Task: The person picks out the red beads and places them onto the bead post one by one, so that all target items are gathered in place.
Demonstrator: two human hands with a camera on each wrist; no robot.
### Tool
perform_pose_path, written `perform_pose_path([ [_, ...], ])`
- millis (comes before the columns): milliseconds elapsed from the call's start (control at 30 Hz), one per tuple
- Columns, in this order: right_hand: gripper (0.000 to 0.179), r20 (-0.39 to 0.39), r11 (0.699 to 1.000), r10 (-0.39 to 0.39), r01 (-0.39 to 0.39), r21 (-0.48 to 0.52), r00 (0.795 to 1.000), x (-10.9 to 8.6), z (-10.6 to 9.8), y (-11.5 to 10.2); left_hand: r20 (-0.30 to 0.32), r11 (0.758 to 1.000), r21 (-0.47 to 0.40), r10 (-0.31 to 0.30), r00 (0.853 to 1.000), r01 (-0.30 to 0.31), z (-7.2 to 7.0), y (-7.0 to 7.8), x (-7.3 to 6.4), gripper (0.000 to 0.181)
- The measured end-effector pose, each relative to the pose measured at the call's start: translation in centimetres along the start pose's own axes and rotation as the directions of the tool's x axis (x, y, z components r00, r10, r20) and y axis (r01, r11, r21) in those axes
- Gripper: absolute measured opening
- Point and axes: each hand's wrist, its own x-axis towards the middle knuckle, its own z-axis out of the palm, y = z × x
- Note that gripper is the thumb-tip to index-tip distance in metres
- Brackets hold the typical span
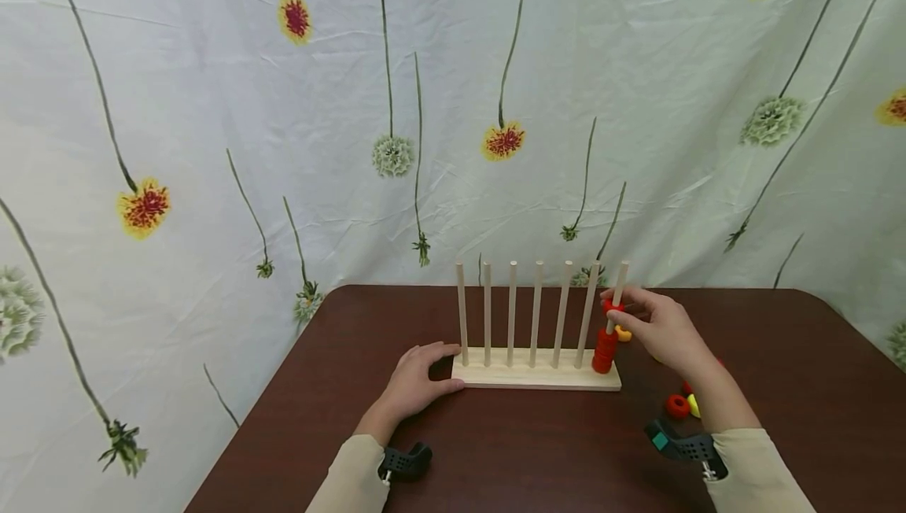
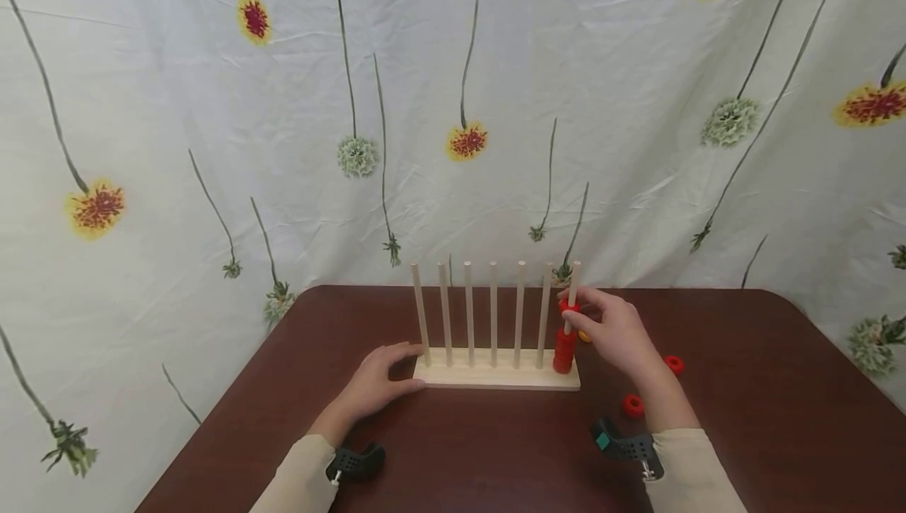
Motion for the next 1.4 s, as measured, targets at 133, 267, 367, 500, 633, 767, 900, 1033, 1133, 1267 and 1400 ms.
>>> perform_pose_path([
  [133, 0.035, 0.037, 1.000, 0.003, -0.003, 0.024, 0.999, 0.0, 0.3, 0.3, -0.003, 1.000, 0.000, 0.008, 1.000, -0.008, 0.0, -0.1, 0.0, 0.057],
  [267, 0.034, 0.077, 0.999, 0.000, -0.003, 0.037, 0.997, 0.1, 0.6, 0.8, -0.006, 1.000, -0.003, 0.012, 1.000, -0.012, 0.1, -0.1, 0.0, 0.057],
  [367, 0.031, 0.091, 1.000, 0.014, -0.014, 0.002, 0.996, 0.1, 0.8, 1.2, -0.007, 1.000, -0.003, 0.014, 1.000, -0.014, 0.1, -0.1, 0.0, 0.057],
  [500, 0.028, 0.098, 0.999, 0.025, -0.023, -0.023, 0.995, 0.2, 0.9, 1.7, -0.005, 1.000, -0.004, 0.015, 1.000, -0.015, 0.0, -0.1, 0.0, 0.057],
  [633, 0.028, 0.100, 1.000, 0.030, -0.030, -0.007, 0.995, 0.3, 0.9, 1.8, -0.004, 1.000, -0.005, 0.016, 1.000, -0.016, 0.0, 0.0, 0.1, 0.057],
  [767, 0.029, 0.107, 1.000, 0.030, -0.030, -0.001, 0.994, 0.3, 0.9, 2.0, -0.006, 1.000, 0.003, 0.019, 1.000, -0.019, 0.0, -0.1, 0.1, 0.058],
  [900, 0.030, 0.111, 1.000, 0.022, -0.022, 0.004, 0.994, 0.2, 1.0, 2.1, -0.005, 1.000, 0.003, 0.017, 1.000, -0.017, 0.0, -0.1, 0.0, 0.057],
  [1033, 0.035, 0.127, 1.000, 0.007, -0.007, -0.002, 0.992, 0.2, 1.4, 2.3, -0.005, 1.000, 0.003, 0.018, 1.000, -0.018, 0.0, -0.2, -0.1, 0.056],
  [1133, 0.038, 0.148, 1.000, 0.001, -0.001, 0.003, 0.989, 0.2, 1.7, 2.5, -0.004, 1.000, 0.008, 0.019, 1.000, -0.019, 0.1, -0.3, -0.1, 0.057],
  [1267, 0.039, 0.173, 1.000, -0.001, -0.001, 0.016, 0.985, 0.2, 1.8, 2.7, -0.003, 1.000, 0.003, 0.020, 1.000, -0.020, 0.0, -0.2, -0.1, 0.057],
  [1400, 0.039, 0.206, 1.000, -0.014, 0.015, -0.007, 0.979, 0.1, 1.6, 3.1, -0.001, 1.000, -0.001, 0.020, 1.000, -0.020, 0.0, 0.0, 0.0, 0.057],
])
